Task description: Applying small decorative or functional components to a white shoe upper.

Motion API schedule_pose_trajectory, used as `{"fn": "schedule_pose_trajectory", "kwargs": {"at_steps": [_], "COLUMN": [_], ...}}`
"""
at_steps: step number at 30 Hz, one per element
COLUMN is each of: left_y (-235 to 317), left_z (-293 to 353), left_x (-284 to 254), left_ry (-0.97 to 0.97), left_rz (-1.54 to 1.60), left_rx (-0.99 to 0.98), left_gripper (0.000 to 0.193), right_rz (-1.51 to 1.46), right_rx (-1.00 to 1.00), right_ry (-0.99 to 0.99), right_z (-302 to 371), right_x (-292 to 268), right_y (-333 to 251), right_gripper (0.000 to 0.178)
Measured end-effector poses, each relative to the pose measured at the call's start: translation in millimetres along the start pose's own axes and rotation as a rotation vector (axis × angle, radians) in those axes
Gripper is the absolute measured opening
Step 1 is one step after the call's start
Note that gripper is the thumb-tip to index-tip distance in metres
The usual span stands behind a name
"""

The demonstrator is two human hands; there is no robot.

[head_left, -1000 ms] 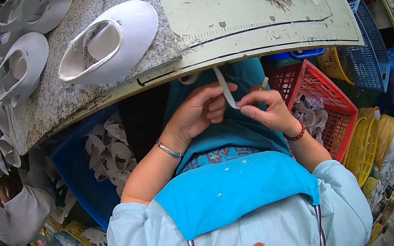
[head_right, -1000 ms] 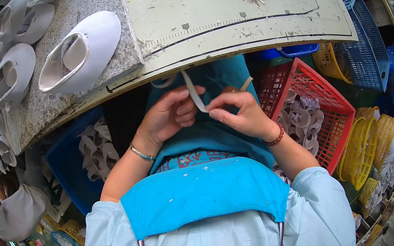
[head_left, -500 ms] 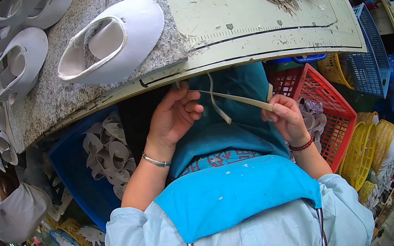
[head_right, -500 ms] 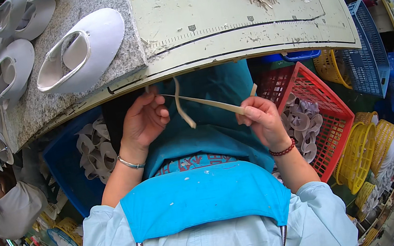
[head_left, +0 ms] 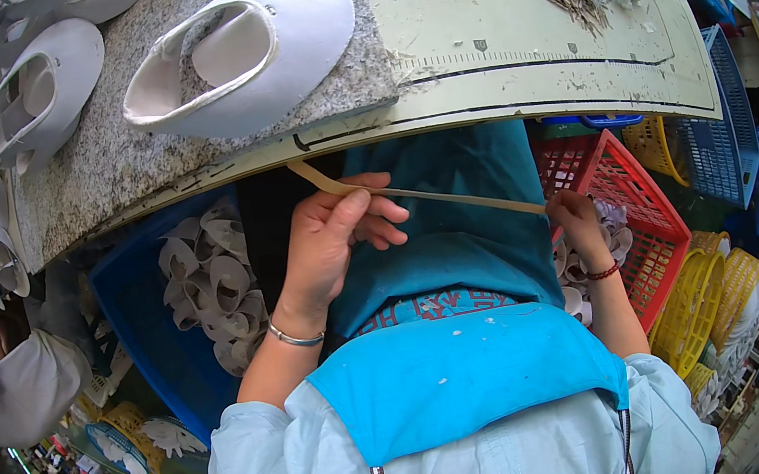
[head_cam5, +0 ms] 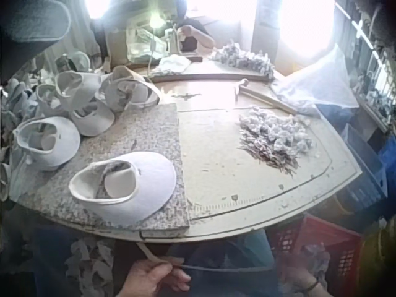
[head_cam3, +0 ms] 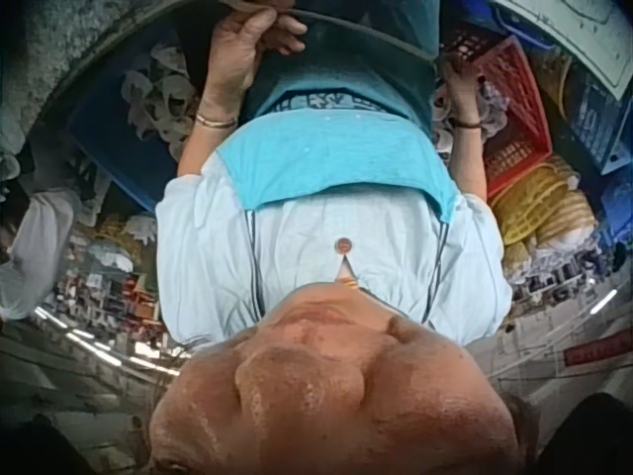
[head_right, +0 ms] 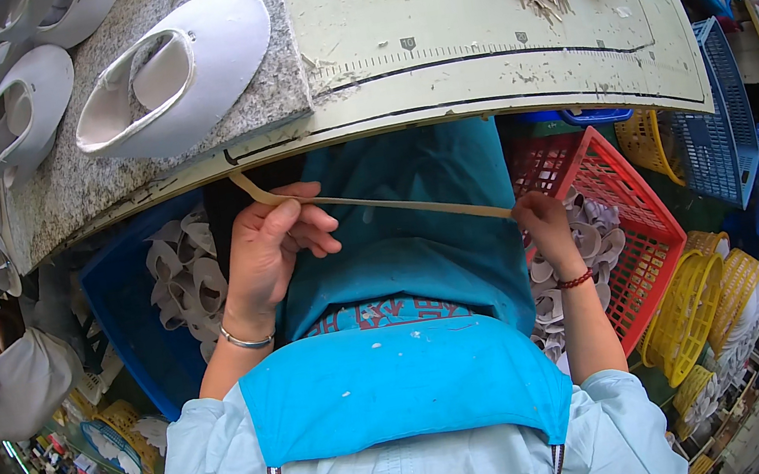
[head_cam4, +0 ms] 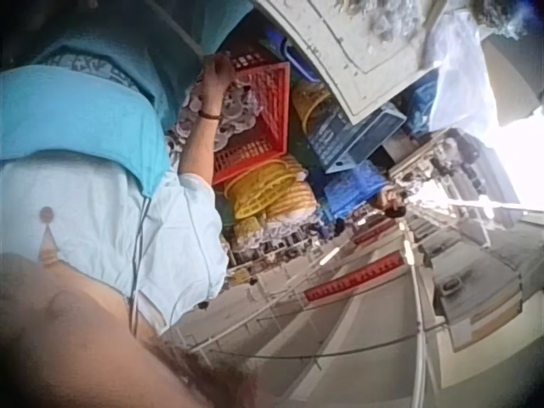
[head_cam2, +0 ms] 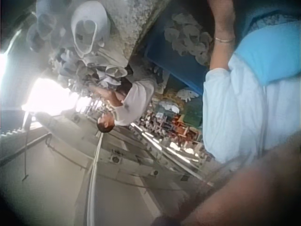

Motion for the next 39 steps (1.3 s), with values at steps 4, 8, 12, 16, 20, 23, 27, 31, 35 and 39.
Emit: {"fn": "schedule_pose_trajectory", "kwargs": {"at_steps": [4, 8, 12, 16, 20, 23, 27, 31, 35, 39], "left_y": [5.8, 6.1, 2.3, 0.7, 7.8, 13.1, 22.3, 46.0, 39.6, 35.6], "left_z": [3.8, 1.3, 5.0, 4.5, 9.7, 14.4, 19.6, 30.1, 27.8, 26.9], "left_x": [4.9, 7.7, 1.8, -3.7, 5.6, 9.4, 10.7, 38.1, 38.5, 39.6], "left_ry": [0.044, 0.054, 0.129, 0.201, 0.191, 0.185, 0.212, 0.124, 0.134, 0.088], "left_rz": [-0.22, -0.268, -0.257, -0.264, -0.209, -0.214, -0.346, -0.798, -0.786, -0.765], "left_rx": [0.133, 0.201, 0.178, 0.165, 0.171, 0.179, 0.403, 0.852, 0.786, 0.731], "left_gripper": [0.033, 0.031, 0.025, 0.022, 0.021, 0.018, 0.016, 0.02, 0.023, 0.023], "right_rz": [0.807, 0.952, 0.616, 0.386, 0.295, 0.119, -0.116, -0.138, -0.188, -0.19], "right_rx": [-0.196, -0.427, -0.718, -0.963, -1.008, -0.928, -0.685, -0.736, -0.815, -0.798], "right_ry": [0.069, 0.162, 0.194, 0.11, 0.008, -0.036, -0.157, -0.151, -0.146, -0.241], "right_z": [-3.9, -8.9, 6.8, 34.8, 33.3, 23.5, 17.9, 27.3, 29.9, 31.2], "right_x": [13.4, 29.7, 64.1, 109.1, 138.3, 138.5, 144.8, 149.8, 153.2, 155.6], "right_y": [-37.5, -70.8, -148.3, -223.5, -235.3, -223.6, -210.7, -221.8, -222.7, -222.2], "right_gripper": [0.011, 0.013, 0.024, 0.027, 0.024, 0.016, 0.014, 0.014, 0.018, 0.021]}}
Point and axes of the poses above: each hand's wrist, its own z-axis away from the middle knuckle, its own x-axis out of the palm, y = z × x, the point moved 8 cm from there along -z, towards the middle knuckle
